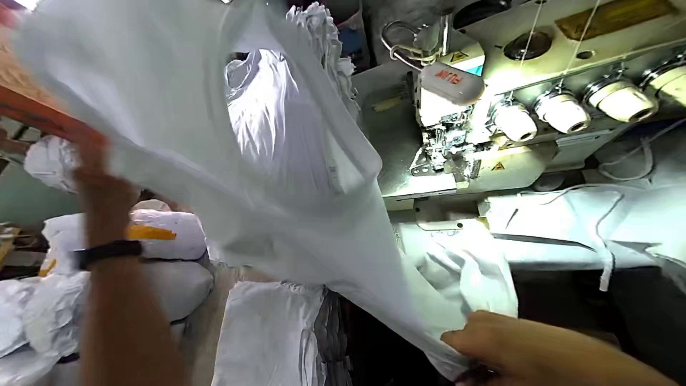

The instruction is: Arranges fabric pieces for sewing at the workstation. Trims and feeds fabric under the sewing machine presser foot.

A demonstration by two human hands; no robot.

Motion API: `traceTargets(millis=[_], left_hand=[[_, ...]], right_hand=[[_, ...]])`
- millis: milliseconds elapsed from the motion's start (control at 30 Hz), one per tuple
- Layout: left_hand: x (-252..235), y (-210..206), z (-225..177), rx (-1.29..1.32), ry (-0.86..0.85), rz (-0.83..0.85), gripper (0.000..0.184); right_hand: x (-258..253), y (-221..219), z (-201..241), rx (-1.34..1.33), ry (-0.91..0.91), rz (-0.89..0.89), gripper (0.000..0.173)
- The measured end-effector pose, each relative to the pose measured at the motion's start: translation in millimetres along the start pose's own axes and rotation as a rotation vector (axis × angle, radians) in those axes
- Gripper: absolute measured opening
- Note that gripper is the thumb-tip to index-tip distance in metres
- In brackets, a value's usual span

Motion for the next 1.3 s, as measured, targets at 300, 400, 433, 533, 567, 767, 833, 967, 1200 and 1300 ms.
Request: traceTargets(millis=[300, 400, 433, 533, 567, 767, 833, 967, 1200, 1300], left_hand=[[-13.0, -118.4, -21.6, 0.058, -0.009, 0.343, 0.031], [-48.5, -115.4, -83.9, 0.202, -0.008, 0.215, 0.038], [-59.3, -120.2, -99.4, 0.256, 0.035, 0.186, 0.041], [-91.7, -154.6, -119.9, 0.463, 0.224, 0.129, 0.053], [-96.5, -169.1, -124.3, 0.535, 0.309, 0.151, 0.058], [-125.4, -170.6, -161.6, 0.766, 0.375, 0.100, 0.044], [-133.1, -153.1, -172.7, 0.751, 0.270, 0.097, 0.038], [-110.6, -133.6, -206.2, 0.735, 0.136, 0.121, 0.024], [14.1, -163.6, -304.7, 1.111, -0.238, 0.211, 0.006], [68.1, -198.1, -318.8, 1.009, -0.610, 0.202, 0.012]], right_hand=[[-53.6, 43.3, -92.7, 0.193, -0.623, -0.126, 0.041], [-95.5, 61.1, -106.7, 0.052, -0.626, -0.490, 0.057], [-107.5, 57.3, -111.6, -0.021, -0.600, -0.572, 0.061], [-133.1, 44.9, -109.0, -0.002, -0.418, -0.771, 0.071], [-137.7, 41.9, -105.0, 0.085, -0.372, -0.810, 0.074], [-134.8, 27.3, -93.5, 0.330, -0.386, -0.617, 0.021], [-94.7, 57.3, -84.0, 0.111, -0.193, -0.885, 0.013], [-12.8, 91.3, -64.1, -0.462, 0.043, -0.789, 0.013], [64.0, 70.1, -87.6, -0.398, -0.235, -0.419, 0.015], [57.2, 78.6, -120.5, -0.513, -0.583, -0.819, 0.024]])
Point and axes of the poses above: each hand's wrist, its own x-axis away from the middle knuckle, its own y-axis out of the back of the hand, z = x × y, the point moved 9 cm from there along -x, towards the middle knuckle, and after that the axes turned 3 degrees about -z, right-handed, at the moved point
